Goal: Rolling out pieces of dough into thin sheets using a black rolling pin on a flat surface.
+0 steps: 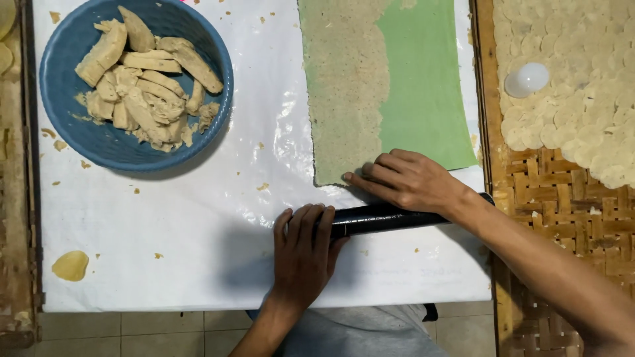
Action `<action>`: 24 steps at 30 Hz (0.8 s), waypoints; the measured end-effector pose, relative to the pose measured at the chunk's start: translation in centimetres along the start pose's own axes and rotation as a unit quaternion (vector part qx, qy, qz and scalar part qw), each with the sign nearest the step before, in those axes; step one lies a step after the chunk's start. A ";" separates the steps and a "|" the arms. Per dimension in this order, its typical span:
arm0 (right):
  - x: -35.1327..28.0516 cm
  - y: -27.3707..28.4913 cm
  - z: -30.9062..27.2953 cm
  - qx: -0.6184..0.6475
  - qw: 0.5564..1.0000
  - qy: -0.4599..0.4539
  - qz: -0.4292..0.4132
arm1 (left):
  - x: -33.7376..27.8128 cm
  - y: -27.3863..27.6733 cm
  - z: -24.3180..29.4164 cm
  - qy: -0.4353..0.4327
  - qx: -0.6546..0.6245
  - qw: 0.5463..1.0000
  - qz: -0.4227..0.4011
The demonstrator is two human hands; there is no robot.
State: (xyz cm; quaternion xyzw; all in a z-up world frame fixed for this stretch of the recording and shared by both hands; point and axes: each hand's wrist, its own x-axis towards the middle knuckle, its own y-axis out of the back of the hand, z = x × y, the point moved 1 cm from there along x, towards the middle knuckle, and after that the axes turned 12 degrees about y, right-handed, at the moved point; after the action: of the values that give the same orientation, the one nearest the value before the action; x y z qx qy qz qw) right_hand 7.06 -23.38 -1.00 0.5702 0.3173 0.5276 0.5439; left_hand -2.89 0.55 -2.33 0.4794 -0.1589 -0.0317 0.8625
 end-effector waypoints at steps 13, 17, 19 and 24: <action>1.6 0.0 1.1 -0.119 0.971 0.181 0.100 | 0.1 0.2 0.2 0.005 -0.010 1.000 0.004; 2.2 0.5 0.7 -0.046 0.980 0.153 0.116 | 0.0 0.2 0.3 0.001 -0.004 1.000 0.012; 1.6 -0.2 0.3 -0.036 0.982 0.127 0.134 | -0.2 0.1 0.1 -0.001 -0.001 1.000 0.012; -1.8 -1.4 1.3 0.181 0.942 -0.199 0.201 | -0.3 -0.3 -0.2 0.001 -0.018 1.000 0.001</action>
State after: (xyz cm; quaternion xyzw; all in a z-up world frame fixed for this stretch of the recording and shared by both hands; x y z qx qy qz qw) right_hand 8.17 -25.15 -2.60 0.8040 0.1715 0.4357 0.3664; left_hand -3.13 0.60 -2.71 0.4633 -0.1576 -0.0337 0.8714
